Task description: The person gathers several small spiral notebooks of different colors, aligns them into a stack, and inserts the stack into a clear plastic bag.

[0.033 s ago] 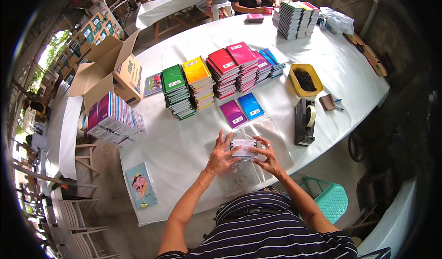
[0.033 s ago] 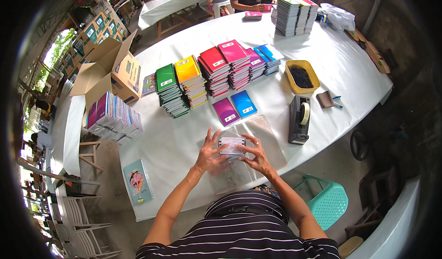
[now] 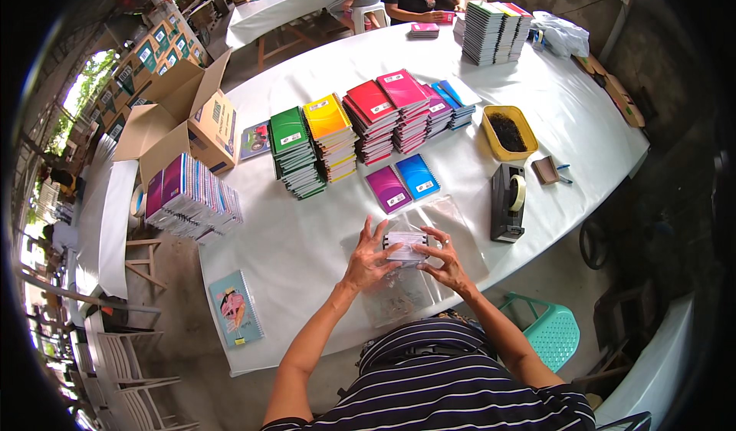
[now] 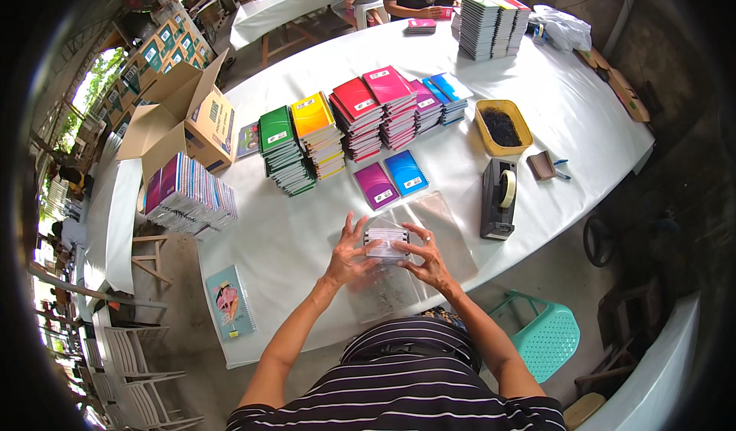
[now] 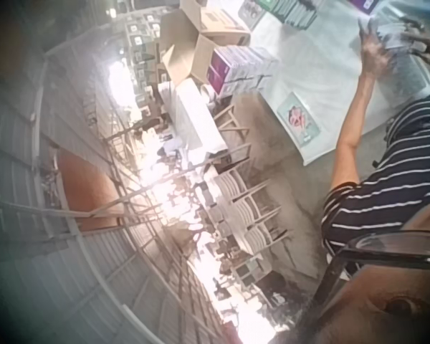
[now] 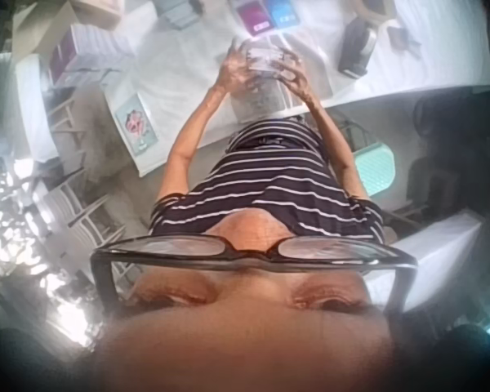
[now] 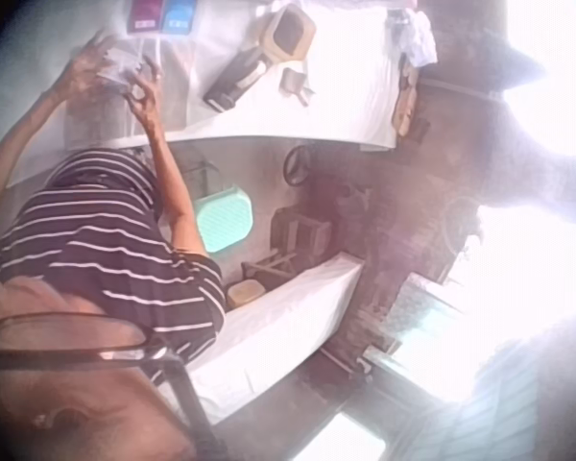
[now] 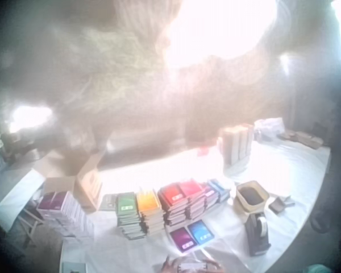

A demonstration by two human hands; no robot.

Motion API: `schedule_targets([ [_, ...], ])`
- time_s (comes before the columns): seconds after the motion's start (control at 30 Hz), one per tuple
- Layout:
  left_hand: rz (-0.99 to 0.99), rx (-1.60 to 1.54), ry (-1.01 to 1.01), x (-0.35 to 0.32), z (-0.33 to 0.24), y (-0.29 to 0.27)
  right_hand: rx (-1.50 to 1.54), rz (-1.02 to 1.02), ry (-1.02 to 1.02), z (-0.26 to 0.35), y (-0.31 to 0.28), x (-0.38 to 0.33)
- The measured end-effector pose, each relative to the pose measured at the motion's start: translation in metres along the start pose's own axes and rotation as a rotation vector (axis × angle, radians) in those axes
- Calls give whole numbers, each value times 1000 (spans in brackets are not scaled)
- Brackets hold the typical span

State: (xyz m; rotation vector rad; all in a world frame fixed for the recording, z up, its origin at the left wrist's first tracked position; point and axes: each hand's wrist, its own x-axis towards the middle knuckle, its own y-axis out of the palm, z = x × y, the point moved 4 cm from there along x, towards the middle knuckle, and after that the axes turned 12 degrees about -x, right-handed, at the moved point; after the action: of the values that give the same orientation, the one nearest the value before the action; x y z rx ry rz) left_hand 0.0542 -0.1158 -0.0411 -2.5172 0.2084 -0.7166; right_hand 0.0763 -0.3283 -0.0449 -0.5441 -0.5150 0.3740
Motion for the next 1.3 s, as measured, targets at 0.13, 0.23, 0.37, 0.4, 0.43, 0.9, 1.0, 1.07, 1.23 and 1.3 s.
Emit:
schedule_targets([
  [0.13, 31, 62, 15, 3, -1, 2, -39, -22, -19, -3, 2, 2],
  [0.23, 60, 113, 18, 8, -6, 0, -14, -28, -14, -3, 1, 5],
  [0.37, 67, 140, 26, 8, -7, -2, -55, -20, -30, 1, -1, 8],
  [0.4, 64, 135, 28, 8, -7, -1, -54, -23, -29, 2, -1, 9],
  [0.43, 61, 130, 29, 9, -8, -1, -53, -26, -29, 4, -1, 10],
  [0.9, 193, 126, -12, 22, 2, -9, -234, -3, 6, 0, -2, 20],
  [1.0, 254, 131, -14, 28, 5, -11, -262, 7, -2, -1, -1, 20],
  [1.07, 309, 150, -16, 35, 8, -11, -268, 5, -1, -4, -3, 22],
  [1.23, 219, -57, 42, 35, 20, -10, -285, 22, -23, -6, -2, 26],
  [1.3, 166, -158, 39, 39, 18, -9, -282, 23, -22, 0, -5, 30],
])
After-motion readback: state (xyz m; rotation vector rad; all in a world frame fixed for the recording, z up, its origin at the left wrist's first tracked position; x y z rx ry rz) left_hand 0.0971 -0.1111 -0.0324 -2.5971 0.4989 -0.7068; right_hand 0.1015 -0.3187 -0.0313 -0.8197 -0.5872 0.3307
